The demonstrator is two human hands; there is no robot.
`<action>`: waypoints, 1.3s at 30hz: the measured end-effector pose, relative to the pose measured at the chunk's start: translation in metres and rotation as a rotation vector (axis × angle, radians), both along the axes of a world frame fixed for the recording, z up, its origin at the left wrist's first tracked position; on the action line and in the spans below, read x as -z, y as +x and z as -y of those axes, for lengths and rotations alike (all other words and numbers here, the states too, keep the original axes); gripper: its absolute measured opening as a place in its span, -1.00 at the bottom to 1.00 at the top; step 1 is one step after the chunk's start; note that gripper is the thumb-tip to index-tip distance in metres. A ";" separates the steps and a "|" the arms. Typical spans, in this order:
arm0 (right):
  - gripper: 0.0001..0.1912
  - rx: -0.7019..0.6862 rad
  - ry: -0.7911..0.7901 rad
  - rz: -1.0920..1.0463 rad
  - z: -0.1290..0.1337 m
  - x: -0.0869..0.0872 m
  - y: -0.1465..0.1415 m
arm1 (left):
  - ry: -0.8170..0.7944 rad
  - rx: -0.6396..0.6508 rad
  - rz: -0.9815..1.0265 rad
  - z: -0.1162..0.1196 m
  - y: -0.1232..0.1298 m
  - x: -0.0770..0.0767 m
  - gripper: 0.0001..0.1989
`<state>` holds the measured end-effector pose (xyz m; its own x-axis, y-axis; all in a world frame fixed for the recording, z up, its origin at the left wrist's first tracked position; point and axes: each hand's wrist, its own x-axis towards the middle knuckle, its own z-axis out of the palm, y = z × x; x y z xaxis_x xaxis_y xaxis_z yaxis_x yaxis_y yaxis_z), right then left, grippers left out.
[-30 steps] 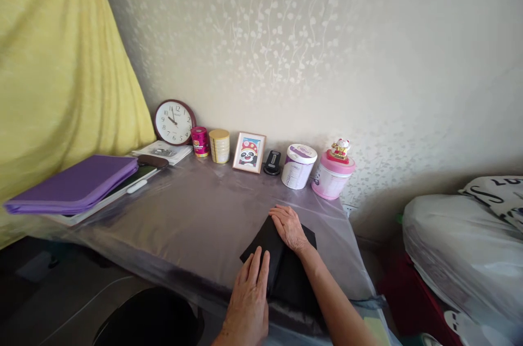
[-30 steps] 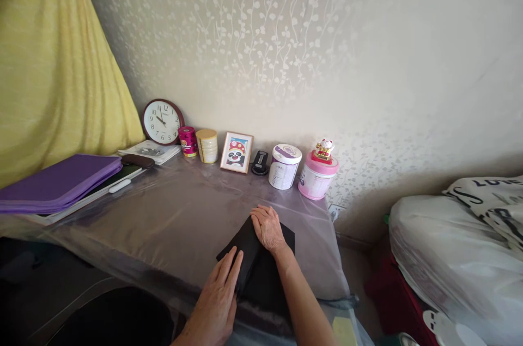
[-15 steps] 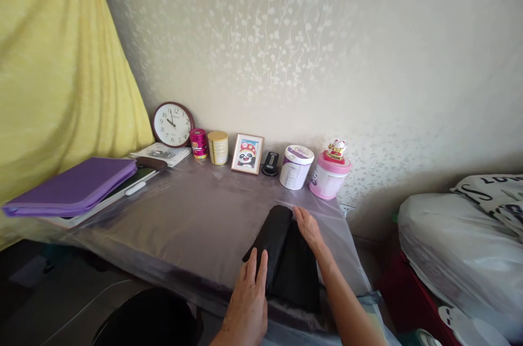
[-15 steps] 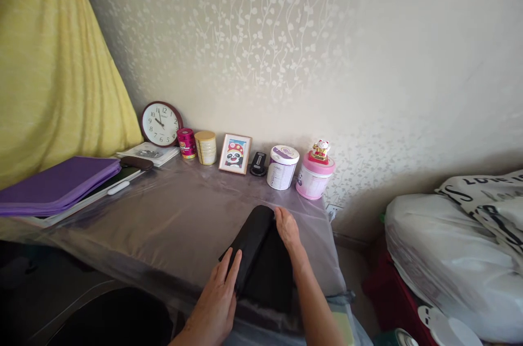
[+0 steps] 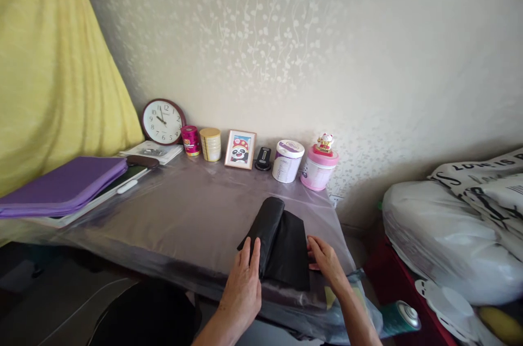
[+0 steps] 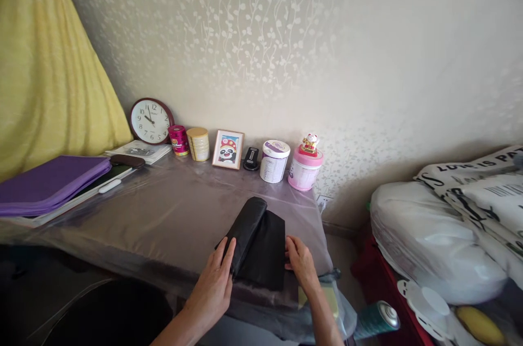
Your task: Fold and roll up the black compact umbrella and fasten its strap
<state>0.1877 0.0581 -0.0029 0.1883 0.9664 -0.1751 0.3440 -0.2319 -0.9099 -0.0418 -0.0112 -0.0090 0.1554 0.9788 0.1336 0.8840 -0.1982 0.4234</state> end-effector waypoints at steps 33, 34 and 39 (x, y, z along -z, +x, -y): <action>-0.62 -0.148 0.184 -0.198 -0.050 -0.045 -0.099 | 0.086 0.028 0.023 -0.001 -0.003 0.004 -0.29; -0.61 -0.137 0.180 -0.178 -0.053 -0.043 -0.103 | 0.085 0.030 0.012 -0.002 -0.002 0.003 -0.29; -0.63 -0.143 0.158 -0.095 -0.061 -0.033 -0.120 | 0.074 0.028 -0.004 -0.001 -0.002 0.001 -0.38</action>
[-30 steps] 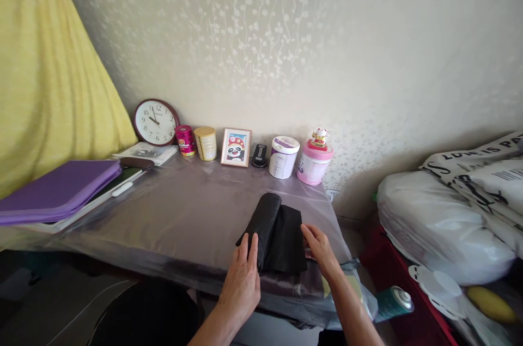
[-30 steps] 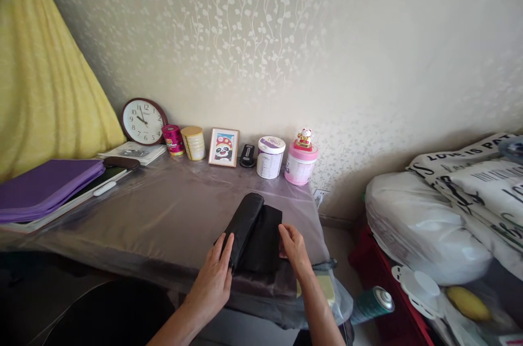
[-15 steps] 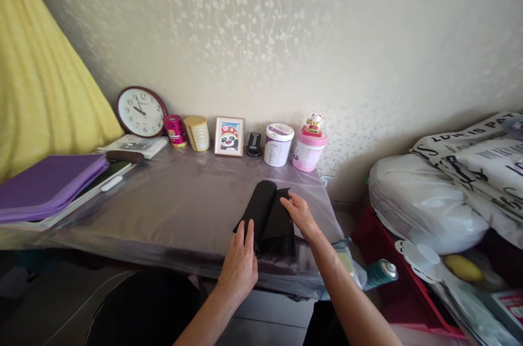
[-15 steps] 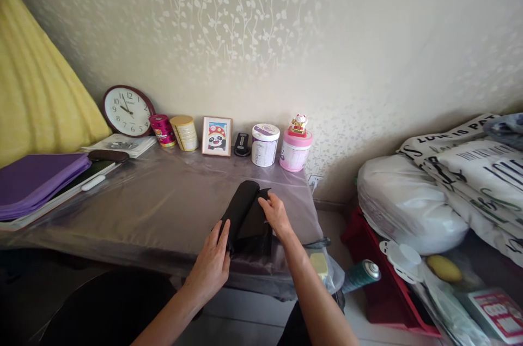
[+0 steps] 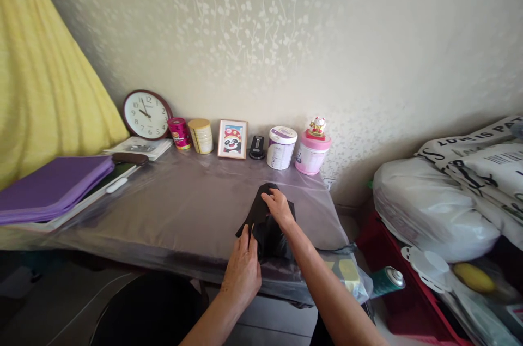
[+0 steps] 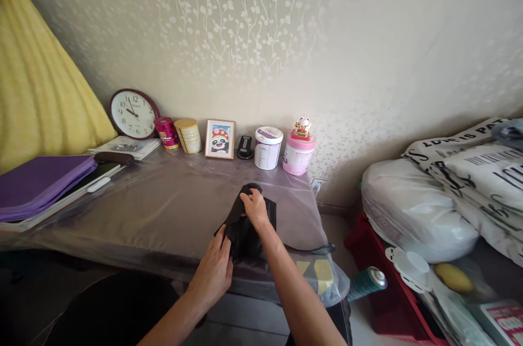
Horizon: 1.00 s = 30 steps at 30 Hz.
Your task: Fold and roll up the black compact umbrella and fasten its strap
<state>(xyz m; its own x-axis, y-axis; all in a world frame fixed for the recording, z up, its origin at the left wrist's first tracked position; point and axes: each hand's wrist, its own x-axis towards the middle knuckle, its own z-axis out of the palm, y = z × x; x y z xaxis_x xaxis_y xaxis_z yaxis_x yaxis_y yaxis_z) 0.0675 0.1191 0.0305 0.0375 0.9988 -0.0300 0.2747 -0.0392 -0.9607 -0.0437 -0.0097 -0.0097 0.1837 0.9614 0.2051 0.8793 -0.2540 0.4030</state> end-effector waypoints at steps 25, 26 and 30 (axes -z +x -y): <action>-0.76 -0.246 0.209 0.374 0.012 0.003 -0.012 | 0.308 0.164 -0.041 -0.009 0.002 -0.033 -0.70; -0.76 -0.253 0.219 0.374 0.014 0.002 -0.012 | 0.311 0.155 -0.058 -0.013 0.003 -0.028 -0.68; -0.76 -0.282 0.397 0.402 0.028 0.003 -0.007 | 0.299 0.109 -0.129 -0.022 -0.001 -0.005 -0.59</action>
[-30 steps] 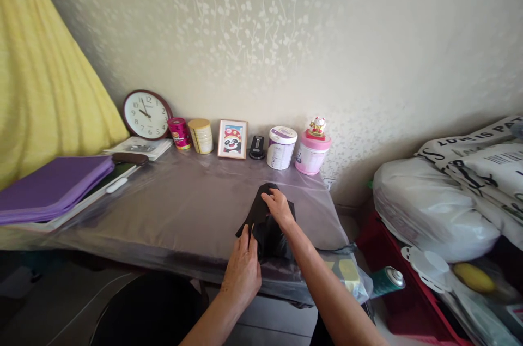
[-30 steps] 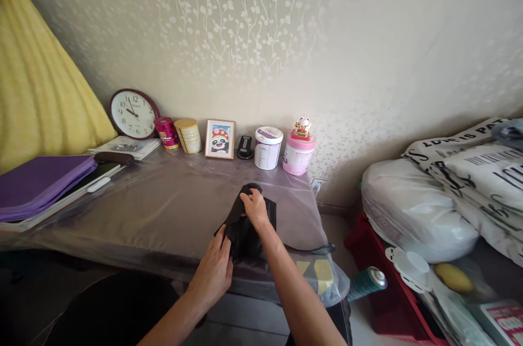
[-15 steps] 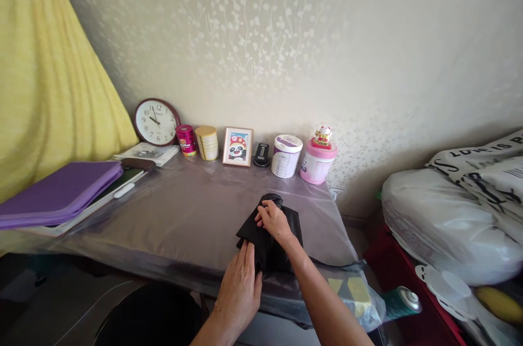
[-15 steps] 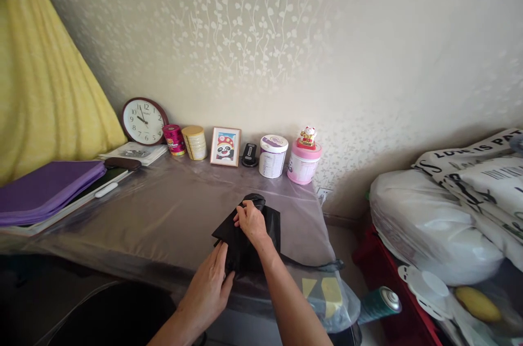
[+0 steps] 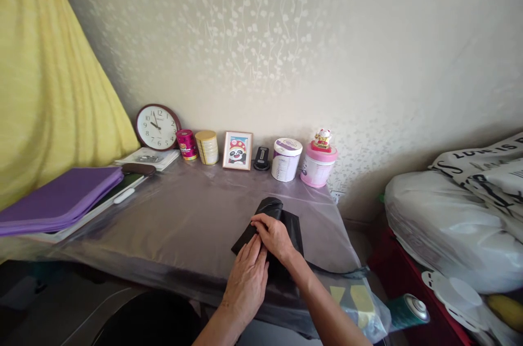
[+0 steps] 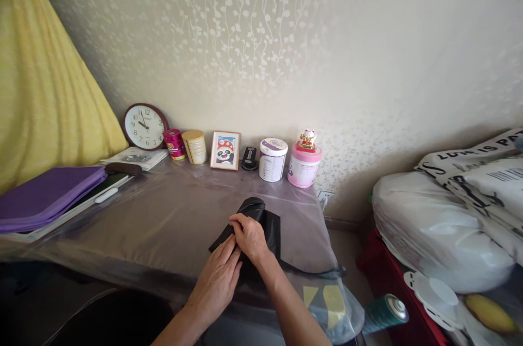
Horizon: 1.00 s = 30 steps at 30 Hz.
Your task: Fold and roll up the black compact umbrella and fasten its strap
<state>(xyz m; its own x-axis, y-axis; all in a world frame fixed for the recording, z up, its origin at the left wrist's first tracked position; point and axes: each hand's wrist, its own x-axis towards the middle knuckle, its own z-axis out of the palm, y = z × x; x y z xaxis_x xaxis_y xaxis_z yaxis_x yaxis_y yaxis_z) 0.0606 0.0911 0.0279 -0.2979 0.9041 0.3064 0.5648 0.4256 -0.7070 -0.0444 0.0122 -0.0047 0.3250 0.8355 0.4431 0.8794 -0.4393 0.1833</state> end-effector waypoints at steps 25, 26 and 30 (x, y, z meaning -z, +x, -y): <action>-0.69 0.195 -0.034 0.166 -0.096 0.027 0.036 | -0.375 -0.114 0.061 0.007 0.001 0.006 -0.27; -0.69 0.223 -0.043 0.157 -0.096 0.026 0.041 | -0.370 -0.113 0.067 0.007 0.001 0.006 -0.28; -0.70 0.370 -0.079 0.085 -0.080 0.023 0.072 | -0.361 -0.111 0.090 0.007 0.000 0.005 -0.32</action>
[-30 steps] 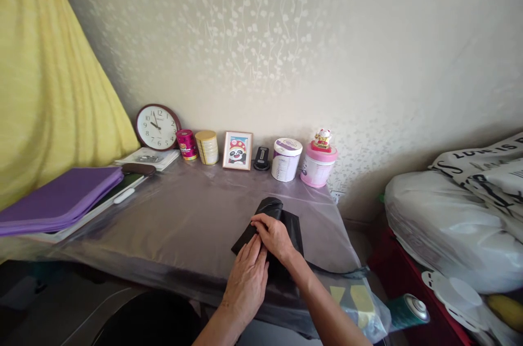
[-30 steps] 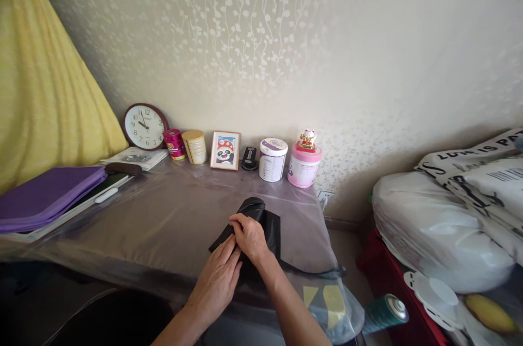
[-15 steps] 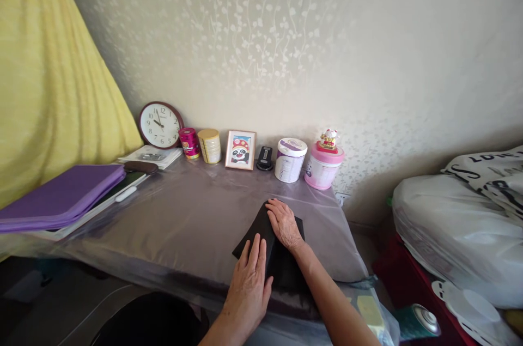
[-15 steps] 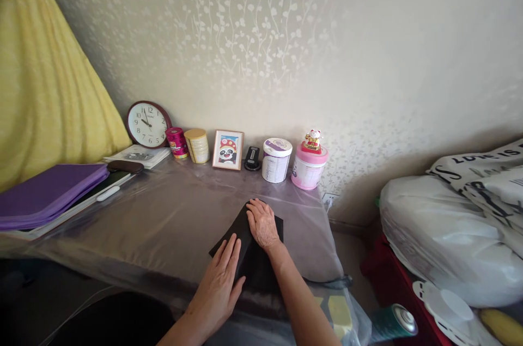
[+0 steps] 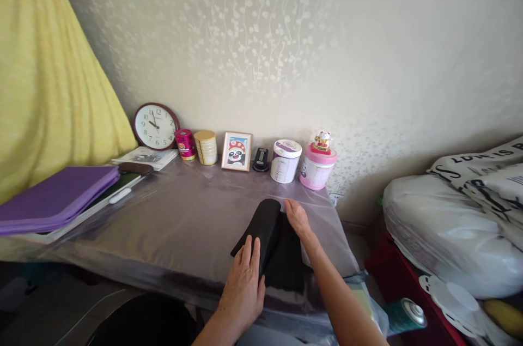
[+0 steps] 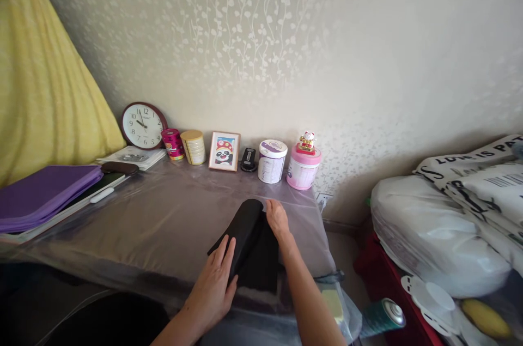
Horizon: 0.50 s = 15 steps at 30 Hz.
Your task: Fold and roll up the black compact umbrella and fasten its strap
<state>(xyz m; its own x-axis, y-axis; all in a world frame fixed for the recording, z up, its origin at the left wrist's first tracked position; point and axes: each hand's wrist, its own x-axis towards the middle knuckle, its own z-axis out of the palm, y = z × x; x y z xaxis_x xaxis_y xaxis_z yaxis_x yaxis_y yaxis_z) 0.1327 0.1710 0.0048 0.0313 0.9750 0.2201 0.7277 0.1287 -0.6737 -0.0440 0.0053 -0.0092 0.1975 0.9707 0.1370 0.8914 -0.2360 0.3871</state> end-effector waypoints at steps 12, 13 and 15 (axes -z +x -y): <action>-0.64 0.090 -0.297 -0.604 0.079 0.003 0.025 | 0.092 0.030 -0.021 0.000 -0.005 -0.001 -0.35; -0.64 0.091 -0.293 -0.594 0.081 0.000 0.021 | 0.099 0.031 -0.025 0.000 -0.005 0.000 -0.36; -0.63 0.093 -0.289 -0.545 0.082 -0.004 0.016 | 0.107 0.030 -0.038 0.000 -0.005 0.001 -0.37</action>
<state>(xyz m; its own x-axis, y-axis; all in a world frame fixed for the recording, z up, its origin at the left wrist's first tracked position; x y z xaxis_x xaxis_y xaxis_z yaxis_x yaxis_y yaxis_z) 0.1482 0.0885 0.0090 0.1528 0.9805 -0.1239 0.2690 -0.1619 -0.9494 -0.0490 0.0055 -0.0101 0.2336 0.9444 0.2315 0.8968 -0.3013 0.3240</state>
